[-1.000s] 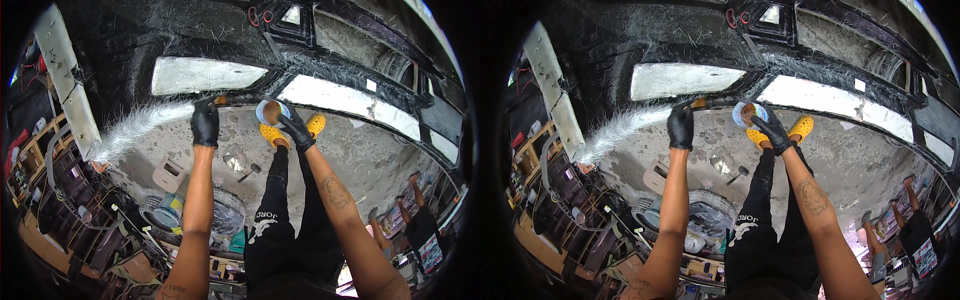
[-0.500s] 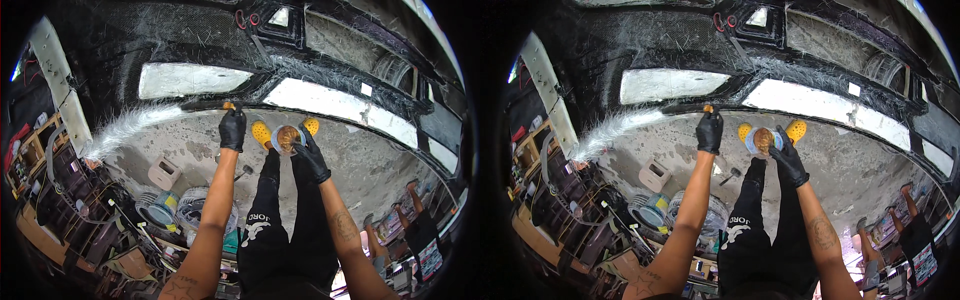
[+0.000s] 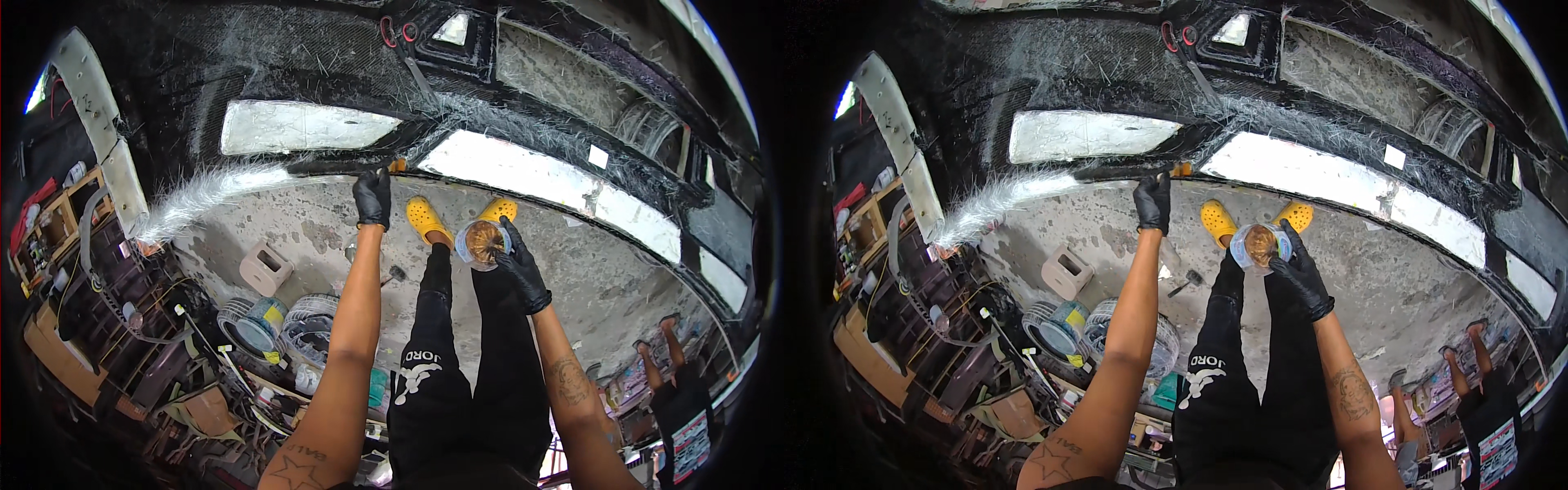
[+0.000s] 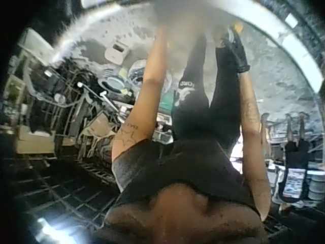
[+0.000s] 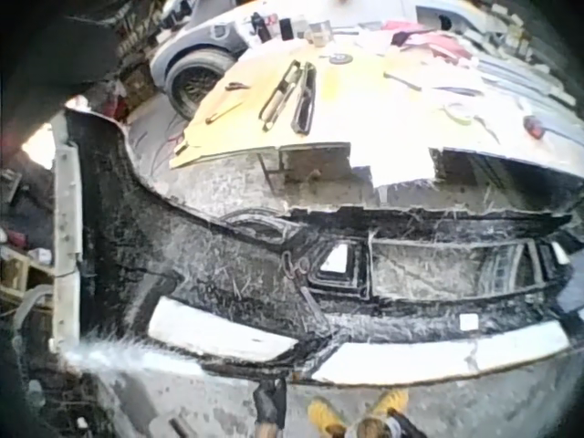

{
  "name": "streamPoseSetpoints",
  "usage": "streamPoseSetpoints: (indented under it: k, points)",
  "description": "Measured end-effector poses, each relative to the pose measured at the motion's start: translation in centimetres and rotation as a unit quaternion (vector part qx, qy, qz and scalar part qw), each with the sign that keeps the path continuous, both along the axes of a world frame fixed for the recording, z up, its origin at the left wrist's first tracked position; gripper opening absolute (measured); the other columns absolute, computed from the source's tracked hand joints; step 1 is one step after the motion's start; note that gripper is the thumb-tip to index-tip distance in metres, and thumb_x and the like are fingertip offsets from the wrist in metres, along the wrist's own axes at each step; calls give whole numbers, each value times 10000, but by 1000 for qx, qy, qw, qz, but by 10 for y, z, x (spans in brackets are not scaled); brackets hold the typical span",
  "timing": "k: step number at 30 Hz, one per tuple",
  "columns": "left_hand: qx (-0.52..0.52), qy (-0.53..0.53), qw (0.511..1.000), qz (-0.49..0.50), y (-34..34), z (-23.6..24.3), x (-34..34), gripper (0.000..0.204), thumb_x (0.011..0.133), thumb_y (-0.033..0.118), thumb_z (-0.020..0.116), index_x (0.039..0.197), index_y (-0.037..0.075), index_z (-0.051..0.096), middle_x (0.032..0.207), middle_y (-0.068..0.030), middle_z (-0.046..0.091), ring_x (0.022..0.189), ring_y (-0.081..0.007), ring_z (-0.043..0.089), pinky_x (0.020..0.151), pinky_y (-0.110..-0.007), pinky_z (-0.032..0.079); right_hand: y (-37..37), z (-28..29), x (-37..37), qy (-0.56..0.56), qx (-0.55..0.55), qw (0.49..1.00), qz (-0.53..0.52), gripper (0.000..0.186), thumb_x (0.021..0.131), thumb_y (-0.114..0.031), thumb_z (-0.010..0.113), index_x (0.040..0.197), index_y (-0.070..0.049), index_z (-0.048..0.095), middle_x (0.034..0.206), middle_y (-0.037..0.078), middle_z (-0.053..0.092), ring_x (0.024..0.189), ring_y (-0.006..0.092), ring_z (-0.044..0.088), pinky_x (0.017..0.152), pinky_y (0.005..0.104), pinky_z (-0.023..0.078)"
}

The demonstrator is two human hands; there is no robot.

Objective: The person applies a resin-like substance to a carbon fiber car hood using a brush. They repeatedly dip the brush into a container and spread the material over the surface of the hood, which is positioned on a workbench. The person also handles a piece of white fiberglass matting near the end of the clip.

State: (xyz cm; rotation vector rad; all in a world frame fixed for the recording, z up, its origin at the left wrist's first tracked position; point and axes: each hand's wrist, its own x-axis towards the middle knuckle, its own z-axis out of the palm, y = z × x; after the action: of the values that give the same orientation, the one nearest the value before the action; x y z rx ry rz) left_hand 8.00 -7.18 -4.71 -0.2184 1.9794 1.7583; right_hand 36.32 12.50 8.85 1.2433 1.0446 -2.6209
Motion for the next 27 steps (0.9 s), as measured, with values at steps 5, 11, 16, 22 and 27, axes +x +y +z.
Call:
streamPoseSetpoints:
  k: [5, 11, 16, 22, 27]
  points:
    - [-41, 39, 998, -15, 5, -10, -5, 90, 890, 47, 660, 802, 55, 648, 699, 63, 546, 663, -65, 462, 601, -249, 396, 5, -7, 5, -5, -10, 1000, -6, 771, 870, -64, 688, 1516, -83, 267, 1425, 85, 430, 1255, 160, 455, 1056, 308, 377]
    - [-222, 40, 954, -196, 35, 22, -2, 199, 935, 66, 471, 889, -52, 625, 911, -43, 581, 863, -121, 522, 857, -278, 468, 12, 3, -1, -3, -6, 1000, 5, 759, 875, -64, 672, 1513, -62, 261, 1447, 83, 411, 1287, 165, 429, 1080, 309, 351]
    - [87, -34, 995, 27, 32, 26, -11, 133, 879, -23, 622, 757, 22, 592, 729, 22, 547, 711, -80, 467, 675, -250, 424, 7, 10, -4, 5, -22, 1000, 16, 725, 883, -41, 636, 1509, -59, 269, 1499, 79, 367, 1351, 182, 381, 1123, 337, 320]
    - [-41, 89, 994, -45, 44, 23, -8, 129, 864, -36, 627, 767, 45, 600, 751, 40, 533, 725, -65, 484, 664, -235, 426, 5, 8, 2, 14, 4, 1000, 17, 733, 882, -36, 641, 1509, -51, 262, 1492, 94, 377, 1333, 183, 403, 1113, 330, 335]
    - [240, -187, 930, 204, 57, -14, 1, 107, 894, 56, 544, 810, 43, 609, 733, 9, 569, 640, -123, 521, 596, -295, 447, 0, 1, 2, 10, -24, 1000, 12, 775, 871, -70, 680, 1513, -45, 246, 1484, 88, 372, 1326, 170, 394, 1101, 315, 325]
